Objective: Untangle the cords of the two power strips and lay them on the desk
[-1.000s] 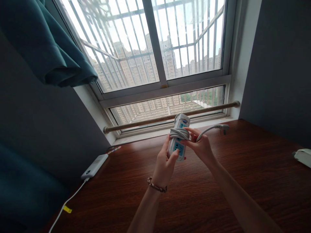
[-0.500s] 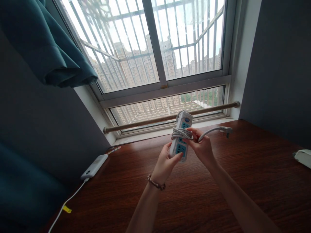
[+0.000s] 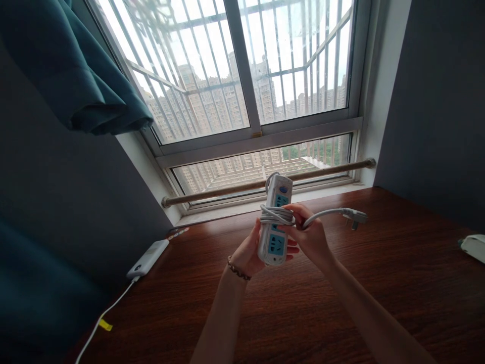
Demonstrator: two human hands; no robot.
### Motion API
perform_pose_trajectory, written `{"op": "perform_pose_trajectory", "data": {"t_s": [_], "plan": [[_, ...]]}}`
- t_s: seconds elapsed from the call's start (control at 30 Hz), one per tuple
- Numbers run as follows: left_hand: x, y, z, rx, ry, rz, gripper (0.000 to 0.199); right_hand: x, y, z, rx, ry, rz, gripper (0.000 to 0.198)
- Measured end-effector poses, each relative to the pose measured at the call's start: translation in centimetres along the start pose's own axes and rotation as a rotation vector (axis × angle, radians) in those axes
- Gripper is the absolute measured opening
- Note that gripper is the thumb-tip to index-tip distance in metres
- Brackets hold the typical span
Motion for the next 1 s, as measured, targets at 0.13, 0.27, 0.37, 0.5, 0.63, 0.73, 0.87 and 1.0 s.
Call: {"op": "perform_pose_trajectory", "data": {"t_s": [0.13, 0.27, 0.37, 0.5, 0.63, 0.73, 0.87, 1.0], "plan": [[-0.1, -0.3, 0.0, 0.064, 0.033, 0.000, 0.067, 0.0, 0.1, 0.1, -0.046, 0.002, -0.002, 0.033], [0.2, -0.1, 0.3, 0.112, 0.071, -0.035, 0.056, -0.1, 0.1, 0.0, -0.059, -0.002, -0.013, 0.032], [0.3, 0.2, 0.6, 0.126, 0.090, -0.022, 0.055, -0.1, 0.2, 0.1, -0.068, -0.010, -0.023, 0.033], [0.2, 0.5, 0.6, 0.133, 0.109, 0.090, 0.060, 0.1, 0.4, 0.4, -0.045, -0.010, -0.023, 0.036], [-0.1, 0.6, 0.3, 0.107, 0.080, 0.199, 0.066, 0.1, 0.5, 0.3, -0.010, -0.009, -0.009, 0.033], [-0.3, 0.7, 0.1, 0.075, 0.067, 0.228, 0.068, -0.1, 0.2, 0.0, -0.002, -0.010, 0.012, 0.032], [-0.3, 0.7, -0.2, 0.039, 0.009, 0.203, 0.067, -0.6, -0.5, 0.0, 0.011, 0.006, 0.037, 0.032], [-0.2, 0.6, -0.4, 0.027, -0.022, 0.180, 0.064, -0.7, -1.0, 0.4, -0.018, 0.042, 0.034, 0.031]]}}
Point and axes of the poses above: each hand's wrist, its own x-axis away from the middle knuckle, its own y-axis out of the palm, z = x × y, the point moved 1 cm from there along -x, towards the middle knuckle, and after that the axes turned 14 degrees about -y, right-handed, at the moved point
